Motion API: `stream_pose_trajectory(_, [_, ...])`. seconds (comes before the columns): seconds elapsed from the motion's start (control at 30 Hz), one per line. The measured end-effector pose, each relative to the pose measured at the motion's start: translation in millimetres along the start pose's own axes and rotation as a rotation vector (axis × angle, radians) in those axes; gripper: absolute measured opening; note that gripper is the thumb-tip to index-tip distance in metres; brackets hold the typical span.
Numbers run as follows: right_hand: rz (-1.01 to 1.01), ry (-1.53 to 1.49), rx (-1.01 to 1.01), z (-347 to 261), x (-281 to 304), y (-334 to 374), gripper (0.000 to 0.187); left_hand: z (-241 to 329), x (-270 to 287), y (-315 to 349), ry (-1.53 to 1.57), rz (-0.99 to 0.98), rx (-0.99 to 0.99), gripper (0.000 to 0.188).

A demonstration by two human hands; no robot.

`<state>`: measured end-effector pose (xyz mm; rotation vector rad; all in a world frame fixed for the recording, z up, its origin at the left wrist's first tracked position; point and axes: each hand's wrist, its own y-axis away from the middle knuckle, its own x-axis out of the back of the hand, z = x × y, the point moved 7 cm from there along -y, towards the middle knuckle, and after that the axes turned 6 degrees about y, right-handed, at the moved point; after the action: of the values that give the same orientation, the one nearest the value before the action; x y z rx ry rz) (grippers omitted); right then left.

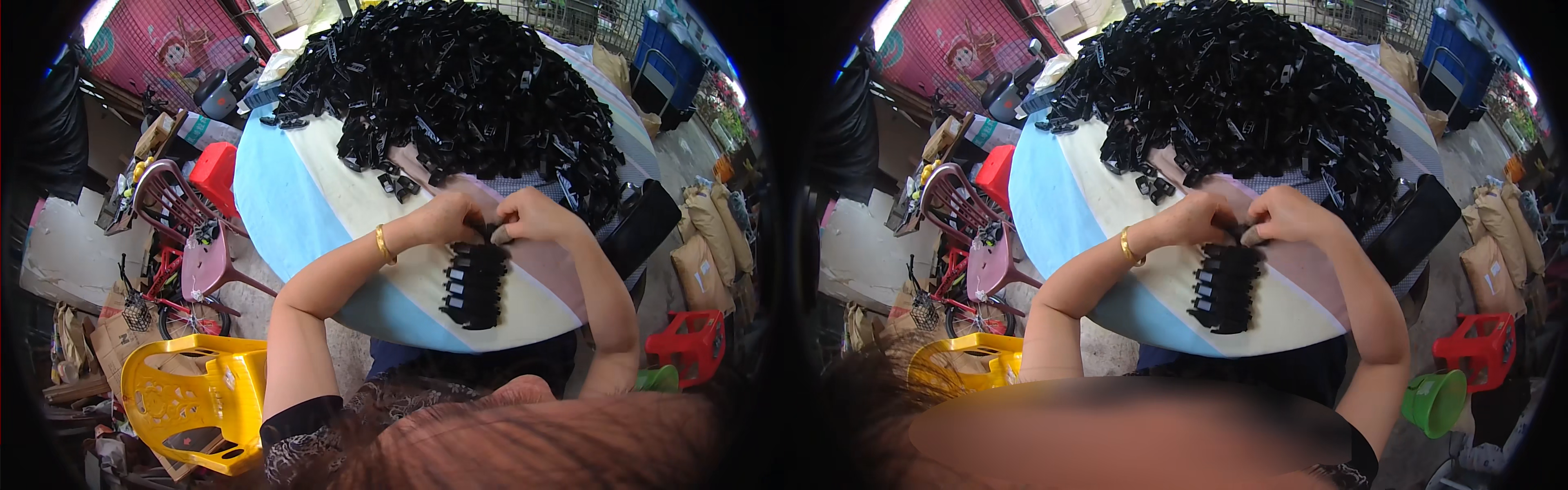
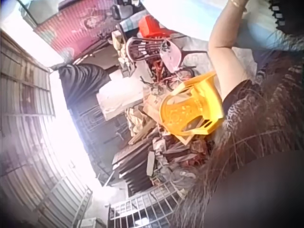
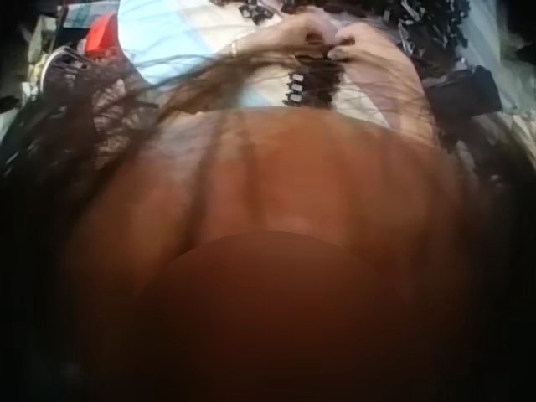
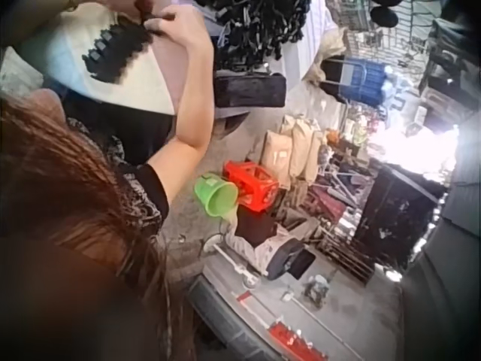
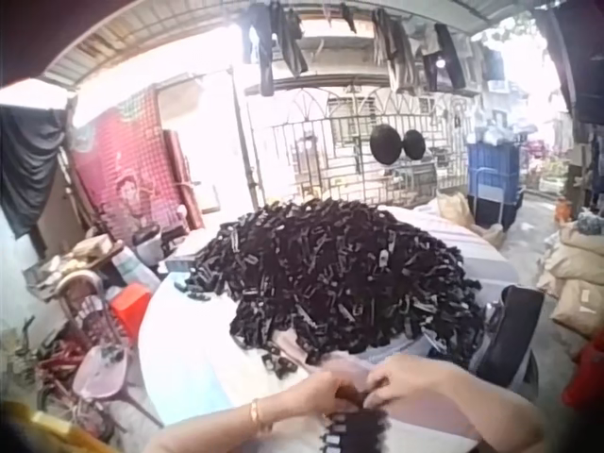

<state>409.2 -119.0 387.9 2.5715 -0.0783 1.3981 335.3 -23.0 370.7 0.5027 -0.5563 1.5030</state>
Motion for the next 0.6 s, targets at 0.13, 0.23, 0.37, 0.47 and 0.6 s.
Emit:
stream_pose_trajectory(0.13, [0.784,0.227,0.083,27.1,35.6,6.1,0.021,3.5,1.4,-0.6,0.038,-0.368,-0.110,0.022])
stream_pose_trajectory(0.23, [0.875,0.472,0.019,30.7,32.7,9.4,0.025,-9.7,57.9,-19.9,-0.310,0.072,-0.009,0.027])
stream_pose_trajectory(0.37, [0.830,0.488,0.006,42.1,23.3,-6.2,0.026,-48.8,86.7,-35.2,-0.688,0.319,-0.146,0.035])
stream_pose_trajectory(0.47, [0.832,0.422,-0.007,48.0,23.5,2.4,0.029,-49.6,86.9,-40.5,-0.852,0.249,0.021,0.032])
stream_pose_trajectory(0.6, [0.956,0.121,0.022,45.1,32.0,17.8,0.025,-46.8,83.8,-43.0,-1.009,0.247,-0.016,0.024])
